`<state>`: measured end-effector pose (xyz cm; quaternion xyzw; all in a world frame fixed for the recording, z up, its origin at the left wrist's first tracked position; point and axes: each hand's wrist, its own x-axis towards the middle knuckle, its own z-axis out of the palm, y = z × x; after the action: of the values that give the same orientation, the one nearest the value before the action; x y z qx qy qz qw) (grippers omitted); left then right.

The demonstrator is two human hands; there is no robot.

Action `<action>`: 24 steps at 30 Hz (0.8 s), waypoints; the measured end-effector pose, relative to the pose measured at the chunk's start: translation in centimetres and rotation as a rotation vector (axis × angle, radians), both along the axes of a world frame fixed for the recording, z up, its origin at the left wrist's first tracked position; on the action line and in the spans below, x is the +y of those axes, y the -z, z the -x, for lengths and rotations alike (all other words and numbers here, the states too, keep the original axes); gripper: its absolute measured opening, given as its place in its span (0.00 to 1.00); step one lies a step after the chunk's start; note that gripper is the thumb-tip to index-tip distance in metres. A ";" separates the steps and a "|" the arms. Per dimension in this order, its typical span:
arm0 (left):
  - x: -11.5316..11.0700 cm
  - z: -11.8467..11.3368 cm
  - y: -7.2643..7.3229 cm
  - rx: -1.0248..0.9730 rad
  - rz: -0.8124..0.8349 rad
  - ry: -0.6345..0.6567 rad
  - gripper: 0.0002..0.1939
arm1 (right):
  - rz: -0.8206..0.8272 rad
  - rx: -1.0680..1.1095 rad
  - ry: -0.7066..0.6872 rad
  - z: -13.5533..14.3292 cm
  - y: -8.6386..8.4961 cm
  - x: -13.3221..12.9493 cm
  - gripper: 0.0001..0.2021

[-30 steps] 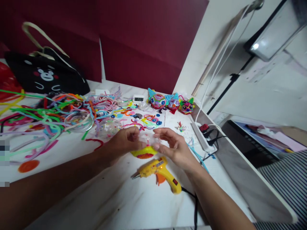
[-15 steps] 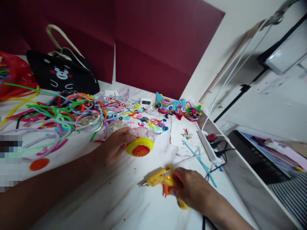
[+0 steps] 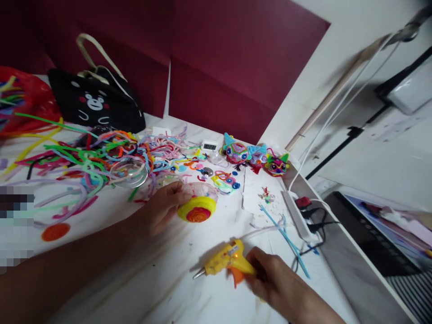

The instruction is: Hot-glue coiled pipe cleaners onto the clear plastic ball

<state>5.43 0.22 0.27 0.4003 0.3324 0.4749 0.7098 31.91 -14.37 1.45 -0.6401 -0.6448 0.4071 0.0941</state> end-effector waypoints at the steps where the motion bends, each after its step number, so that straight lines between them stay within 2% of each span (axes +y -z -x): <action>1: 0.0 0.0 0.0 0.000 0.003 -0.007 0.21 | 0.023 0.079 0.018 -0.3 0.0 -0.1 0.04; 4: 0.2 0.0 0.1 0.005 0.014 -0.040 0.23 | 0.048 0.298 0.069 -1.0 -0.4 -0.4 0.09; 7: 0.5 0.1 0.6 0.014 0.024 -0.063 0.24 | -0.085 0.404 0.165 -1.7 -1.3 -0.9 0.13; 10: 0.7 0.1 1.1 0.054 0.016 -0.071 0.24 | -0.267 0.502 0.348 -2.4 -1.7 -1.1 0.14; 14: 0.6 0.4 1.4 0.124 -0.021 -0.082 0.25 | -0.405 0.650 0.615 -2.3 -1.0 -0.3 0.20; 18: 0.3 0.7 1.8 0.118 -0.035 -0.048 0.24 | -0.453 0.593 0.618 -0.3 -0.9 0.7 0.16; 24: 0.0 0.7 2.6 0.116 -0.059 0.019 0.23 | -0.486 0.430 0.602 2.1 -0.9 1.5 0.16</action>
<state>4.75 0.24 -2.34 0.4509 0.3551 0.4538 0.6817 29.80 -12.88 2.30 -0.6593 -0.4725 0.3220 0.4882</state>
